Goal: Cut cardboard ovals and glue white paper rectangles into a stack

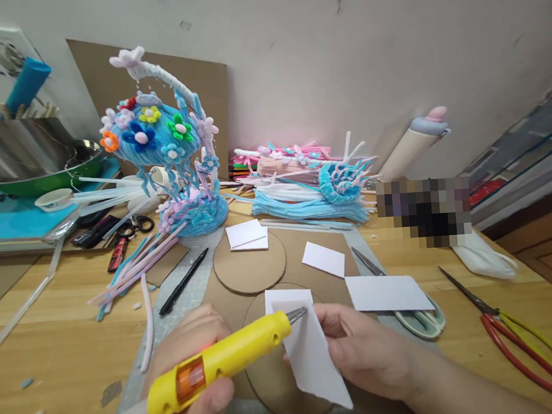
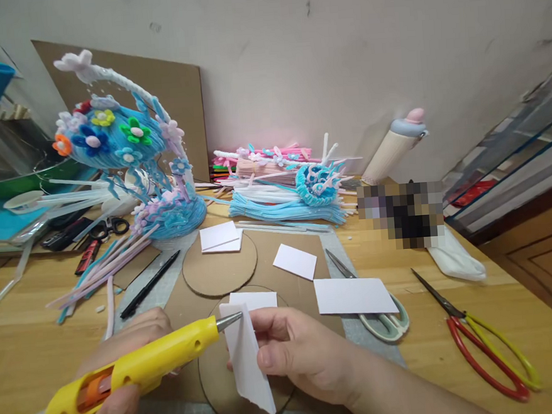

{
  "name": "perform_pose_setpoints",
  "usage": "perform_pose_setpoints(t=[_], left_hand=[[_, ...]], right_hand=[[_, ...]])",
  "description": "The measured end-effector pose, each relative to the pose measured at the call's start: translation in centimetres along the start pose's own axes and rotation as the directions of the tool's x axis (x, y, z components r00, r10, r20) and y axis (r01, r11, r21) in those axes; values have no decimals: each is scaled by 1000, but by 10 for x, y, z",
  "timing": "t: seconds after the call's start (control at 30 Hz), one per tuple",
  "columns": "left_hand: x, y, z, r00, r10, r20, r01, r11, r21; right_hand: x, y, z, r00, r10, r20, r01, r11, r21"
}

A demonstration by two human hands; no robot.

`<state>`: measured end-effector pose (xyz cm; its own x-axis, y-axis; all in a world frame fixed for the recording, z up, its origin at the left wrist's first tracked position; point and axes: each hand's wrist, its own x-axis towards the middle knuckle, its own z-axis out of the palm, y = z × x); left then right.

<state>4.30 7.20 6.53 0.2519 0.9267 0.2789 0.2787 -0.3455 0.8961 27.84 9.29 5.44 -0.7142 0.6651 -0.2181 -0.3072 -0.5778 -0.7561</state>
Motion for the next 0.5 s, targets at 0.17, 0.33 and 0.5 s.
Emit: perform_pose_setpoints(t=[0.17, 0.33, 0.5], left_hand=[[2, 1, 4, 999, 6, -43, -6, 1000, -16], [3, -2, 4, 998, 42, -53, -41, 999, 20], [6, -2, 2, 992, 112, -57, -107, 991, 76]], right_hand=[[0, 2, 1, 1000, 0, -1, 0, 1000, -8], [0, 3, 0, 1000, 17, 6, -18, 999, 36], [-1, 2, -1, 1000, 16, 16, -17, 996, 87]])
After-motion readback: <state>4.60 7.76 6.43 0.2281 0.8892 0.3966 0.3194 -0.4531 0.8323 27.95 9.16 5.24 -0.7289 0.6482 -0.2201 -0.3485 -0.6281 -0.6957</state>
